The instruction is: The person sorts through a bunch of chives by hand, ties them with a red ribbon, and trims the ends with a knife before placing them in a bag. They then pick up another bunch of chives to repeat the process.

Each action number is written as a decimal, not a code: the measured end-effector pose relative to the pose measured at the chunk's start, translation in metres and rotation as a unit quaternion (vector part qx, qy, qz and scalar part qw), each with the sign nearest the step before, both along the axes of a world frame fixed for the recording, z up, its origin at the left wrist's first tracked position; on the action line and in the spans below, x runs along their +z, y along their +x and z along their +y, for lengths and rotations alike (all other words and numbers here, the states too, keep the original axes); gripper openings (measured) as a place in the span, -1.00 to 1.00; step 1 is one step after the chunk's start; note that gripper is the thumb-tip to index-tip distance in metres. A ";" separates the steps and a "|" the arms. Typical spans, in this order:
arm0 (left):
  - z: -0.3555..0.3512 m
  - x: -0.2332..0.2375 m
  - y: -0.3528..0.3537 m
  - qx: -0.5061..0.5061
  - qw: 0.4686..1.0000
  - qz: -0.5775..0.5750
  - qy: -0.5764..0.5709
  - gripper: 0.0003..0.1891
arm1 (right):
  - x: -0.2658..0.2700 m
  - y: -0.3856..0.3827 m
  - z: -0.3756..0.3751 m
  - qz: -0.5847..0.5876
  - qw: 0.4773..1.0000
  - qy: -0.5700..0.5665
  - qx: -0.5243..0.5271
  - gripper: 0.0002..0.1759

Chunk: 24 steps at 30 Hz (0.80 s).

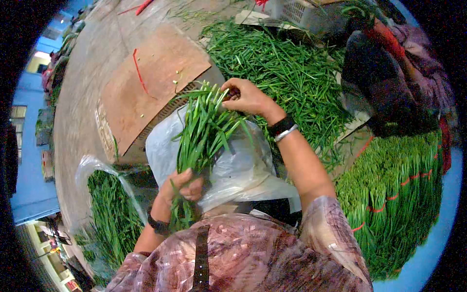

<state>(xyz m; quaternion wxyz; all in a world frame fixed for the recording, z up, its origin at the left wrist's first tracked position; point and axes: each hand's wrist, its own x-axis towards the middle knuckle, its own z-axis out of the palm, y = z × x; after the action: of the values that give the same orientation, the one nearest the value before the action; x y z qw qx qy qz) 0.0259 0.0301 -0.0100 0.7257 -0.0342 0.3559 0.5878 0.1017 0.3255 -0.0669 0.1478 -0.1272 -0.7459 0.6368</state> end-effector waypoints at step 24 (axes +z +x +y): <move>-0.003 -0.005 0.002 0.005 1.000 0.005 0.007 -0.75 | -0.010 0.033 -0.013 -0.160 0.982 -0.104 -0.013 -0.82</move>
<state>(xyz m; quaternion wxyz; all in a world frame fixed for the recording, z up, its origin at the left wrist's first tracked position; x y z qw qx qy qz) 0.0276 0.0273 -0.0148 0.7209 -0.0277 0.3551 0.5946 0.1344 0.3129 -0.0772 0.0210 -0.2518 -0.6881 0.6802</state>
